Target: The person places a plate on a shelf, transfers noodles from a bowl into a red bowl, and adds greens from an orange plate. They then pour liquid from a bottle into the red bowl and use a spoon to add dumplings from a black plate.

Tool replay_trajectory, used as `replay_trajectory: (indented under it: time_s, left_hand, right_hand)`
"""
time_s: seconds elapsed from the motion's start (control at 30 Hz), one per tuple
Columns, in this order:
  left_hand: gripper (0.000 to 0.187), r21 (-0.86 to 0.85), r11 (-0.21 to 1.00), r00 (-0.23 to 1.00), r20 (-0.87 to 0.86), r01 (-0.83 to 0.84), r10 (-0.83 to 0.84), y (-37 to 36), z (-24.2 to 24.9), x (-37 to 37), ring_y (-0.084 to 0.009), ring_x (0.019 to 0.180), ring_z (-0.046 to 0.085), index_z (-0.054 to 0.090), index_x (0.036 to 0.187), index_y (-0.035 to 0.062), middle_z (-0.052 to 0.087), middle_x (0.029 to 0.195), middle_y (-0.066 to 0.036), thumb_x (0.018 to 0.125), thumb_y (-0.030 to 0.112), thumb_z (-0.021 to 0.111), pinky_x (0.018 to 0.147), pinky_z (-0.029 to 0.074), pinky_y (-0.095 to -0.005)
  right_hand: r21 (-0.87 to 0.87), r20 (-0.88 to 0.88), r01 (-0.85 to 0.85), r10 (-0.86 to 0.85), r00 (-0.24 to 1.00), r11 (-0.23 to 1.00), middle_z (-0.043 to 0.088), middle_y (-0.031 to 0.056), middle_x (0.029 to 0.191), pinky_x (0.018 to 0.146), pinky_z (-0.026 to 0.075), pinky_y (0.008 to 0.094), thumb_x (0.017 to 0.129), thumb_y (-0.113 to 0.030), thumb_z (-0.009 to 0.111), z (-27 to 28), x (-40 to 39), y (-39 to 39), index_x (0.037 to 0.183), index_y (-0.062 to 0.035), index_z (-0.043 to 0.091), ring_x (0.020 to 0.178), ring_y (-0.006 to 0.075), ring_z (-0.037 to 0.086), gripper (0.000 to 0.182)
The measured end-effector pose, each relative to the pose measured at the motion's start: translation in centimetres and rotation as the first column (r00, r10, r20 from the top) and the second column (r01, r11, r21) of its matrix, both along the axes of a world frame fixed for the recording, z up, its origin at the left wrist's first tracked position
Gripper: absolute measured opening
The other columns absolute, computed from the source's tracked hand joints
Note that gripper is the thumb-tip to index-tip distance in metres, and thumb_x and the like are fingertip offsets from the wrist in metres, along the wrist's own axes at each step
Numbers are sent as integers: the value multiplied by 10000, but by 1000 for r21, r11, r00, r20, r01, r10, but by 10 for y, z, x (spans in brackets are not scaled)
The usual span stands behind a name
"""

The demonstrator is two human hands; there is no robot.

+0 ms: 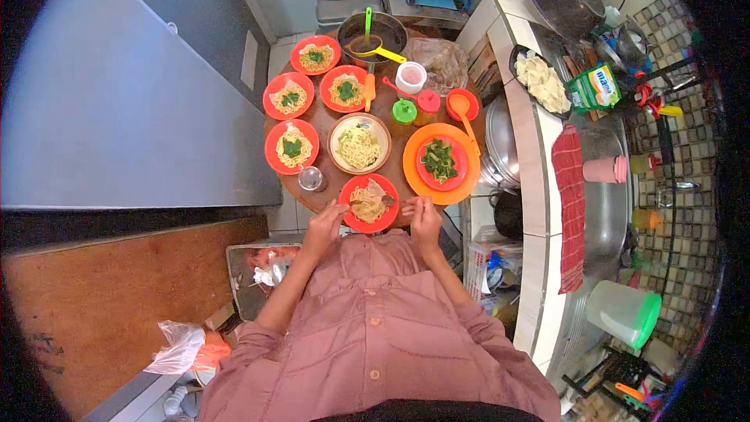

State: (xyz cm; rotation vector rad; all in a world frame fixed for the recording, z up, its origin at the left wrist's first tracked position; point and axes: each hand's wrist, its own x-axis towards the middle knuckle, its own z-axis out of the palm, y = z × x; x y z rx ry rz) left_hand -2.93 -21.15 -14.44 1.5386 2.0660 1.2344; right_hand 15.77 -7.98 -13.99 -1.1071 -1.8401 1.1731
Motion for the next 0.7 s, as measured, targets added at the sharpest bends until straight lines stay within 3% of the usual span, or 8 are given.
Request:
replay_trajectory:
  time_s: [0.17, 0.23, 0.27, 0.33, 0.47, 0.57, 0.63, 0.7]
  left_hand:
    - [146, -51, 995, 994, 58, -88, 91, 8, -10, 3, -312, 895, 595, 588, 931, 5, 616, 901, -166, 793, 22, 541, 837, 469, -378]
    - [142, -40, 991, 987, 89, -128, 131, 12, -19, 2, -307, 863, 604, 593, 927, 13, 619, 893, -162, 796, 34, 544, 774, 482, -364]
    - [142, -39, 991, 988, 88, -125, 128, 12, -23, 2, -307, 863, 604, 593, 927, 13, 619, 893, -162, 796, 34, 544, 774, 482, -364]
    - [145, -66, 991, 977, 167, -119, 129, 14, -21, 4, -296, 823, 614, 599, 927, 19, 624, 881, -154, 791, 37, 550, 714, 484, -348]
    - [141, -15, 987, 978, 135, -160, 160, 16, -10, 8, -285, 780, 618, 607, 915, 17, 628, 868, -148, 785, 37, 555, 671, 482, -333]
    - [134, -45, 975, 960, 174, -216, 221, 15, -2, 8, -274, 761, 620, 613, 901, 15, 630, 847, -146, 782, 36, 555, 649, 479, -323]
    - [126, -73, 965, 948, 182, -250, 260, 14, 1, 7, -274, 739, 618, 613, 889, 12, 630, 821, -147, 781, 45, 558, 636, 476, -324]
    - [122, -39, 961, 947, 166, -274, 276, 12, -6, 5, -276, 734, 617, 612, 885, 11, 628, 809, -148, 782, 49, 559, 632, 475, -327]
  right_hand:
    - [-47, -3, 21, -22, 1000, 999, 567, 122, 745, 552, 524, 269, 928, -97, 344, -30, -12, 1, 826, 33, 448, 612, 173, 619, 195]
    - [-230, -128, 99, -131, 983, 968, 559, 137, 754, 559, 531, 279, 939, -133, 315, -31, -16, 4, 835, 26, 422, 600, 196, 620, 218]
    - [-229, -129, 102, -134, 983, 968, 559, 137, 754, 559, 531, 279, 939, -133, 315, -33, -16, 8, 835, 26, 422, 600, 196, 620, 218]
    - [-494, -266, 162, -325, 907, 854, 555, 154, 762, 562, 534, 288, 948, -168, 285, -37, -17, 14, 846, 19, 405, 609, 214, 624, 244]
    - [-493, -280, 210, -383, 881, 844, 555, 166, 775, 564, 535, 290, 952, -181, 267, -24, -13, 14, 855, 15, 389, 610, 225, 626, 251]
    - [-389, -271, 243, -362, 892, 889, 566, 161, 788, 569, 534, 291, 952, -176, 269, -11, -11, 7, 843, 20, 403, 625, 223, 629, 262]
    - [-161, -136, 188, -210, 968, 969, 577, 154, 805, 589, 531, 286, 949, -153, 285, -2, -7, 0, 849, 30, 429, 653, 213, 633, 254]
    - [-137, -175, 120, -144, 974, 983, 584, 147, 803, 596, 527, 283, 945, -135, 299, -11, -7, -7, 856, 36, 444, 662, 207, 635, 241]
